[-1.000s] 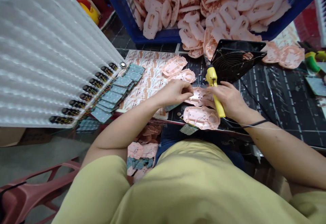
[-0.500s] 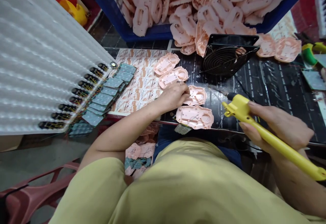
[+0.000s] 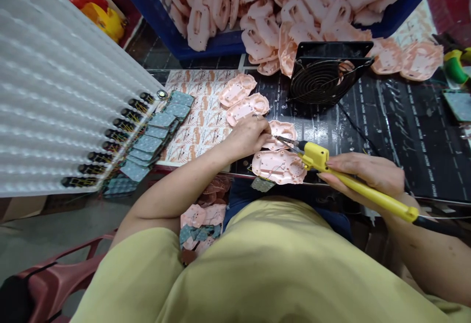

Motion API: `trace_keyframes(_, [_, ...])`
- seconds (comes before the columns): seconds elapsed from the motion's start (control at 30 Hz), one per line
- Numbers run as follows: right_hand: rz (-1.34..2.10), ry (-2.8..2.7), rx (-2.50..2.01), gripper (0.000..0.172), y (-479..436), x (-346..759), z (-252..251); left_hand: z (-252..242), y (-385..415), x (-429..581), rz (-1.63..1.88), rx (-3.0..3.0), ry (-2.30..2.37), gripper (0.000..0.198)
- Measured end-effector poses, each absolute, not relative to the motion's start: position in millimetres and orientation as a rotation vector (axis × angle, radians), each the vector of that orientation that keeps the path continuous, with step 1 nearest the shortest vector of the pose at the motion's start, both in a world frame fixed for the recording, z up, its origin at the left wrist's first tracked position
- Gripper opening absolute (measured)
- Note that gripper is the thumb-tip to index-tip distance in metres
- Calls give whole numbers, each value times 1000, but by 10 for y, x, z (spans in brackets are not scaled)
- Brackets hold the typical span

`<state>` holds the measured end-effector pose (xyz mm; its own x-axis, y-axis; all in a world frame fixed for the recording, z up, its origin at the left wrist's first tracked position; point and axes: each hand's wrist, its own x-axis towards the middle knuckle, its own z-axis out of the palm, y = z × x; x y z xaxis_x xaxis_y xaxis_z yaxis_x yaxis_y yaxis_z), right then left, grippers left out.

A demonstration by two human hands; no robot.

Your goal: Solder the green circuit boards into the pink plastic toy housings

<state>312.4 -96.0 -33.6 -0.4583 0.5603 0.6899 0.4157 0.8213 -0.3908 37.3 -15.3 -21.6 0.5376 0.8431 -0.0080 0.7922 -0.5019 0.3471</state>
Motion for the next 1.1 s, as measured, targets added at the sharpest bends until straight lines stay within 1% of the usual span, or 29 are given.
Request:
trace_keyframes(0.13, [242,-2087,-706,27,-977,3177,-291,-225,-146,363,242,2483,1351,9])
trace_keyframes(0.27, [204,-1914,-886,25,-1024,3249,-280,-228,-137,360,247,2503,1322,10])
trace_keyframes(0.4, [91,-2028,-920,23,-987,3286,-314,-219,-140,362,235,2510,1335,10])
trace_keyframes(0.43, [46,-2036,-934,27,-970,3289,-322,-216,-142,361,230,2513,1334,10])
trace_keyframes(0.53, [-7,-1997,-1015,46,-930,3283,-332,-206,-154,350,224,2536,1325,13])
trace_keyframes(0.6, [6,-2025,-993,50,-920,3268,-328,-202,-159,342,236,2549,1350,13])
trace_keyframes(0.63, [-4,-2045,-967,47,-918,3258,-325,-201,-160,340,247,2545,1376,12])
trace_keyframes(0.7, [-17,-2061,-935,36,-914,3239,-326,-200,-157,342,277,2514,1433,13])
trace_keyframes(0.8, [60,-2011,-901,25,-895,3218,-348,-198,-143,365,281,2478,1478,14])
trace_keyframes(0.93, [194,-2001,-800,22,-836,3199,-375,-197,-125,406,216,2531,1510,18])
trace_keyframes(1.1, [271,-2008,-721,22,-763,3184,-364,-183,-125,436,161,2639,1484,22])
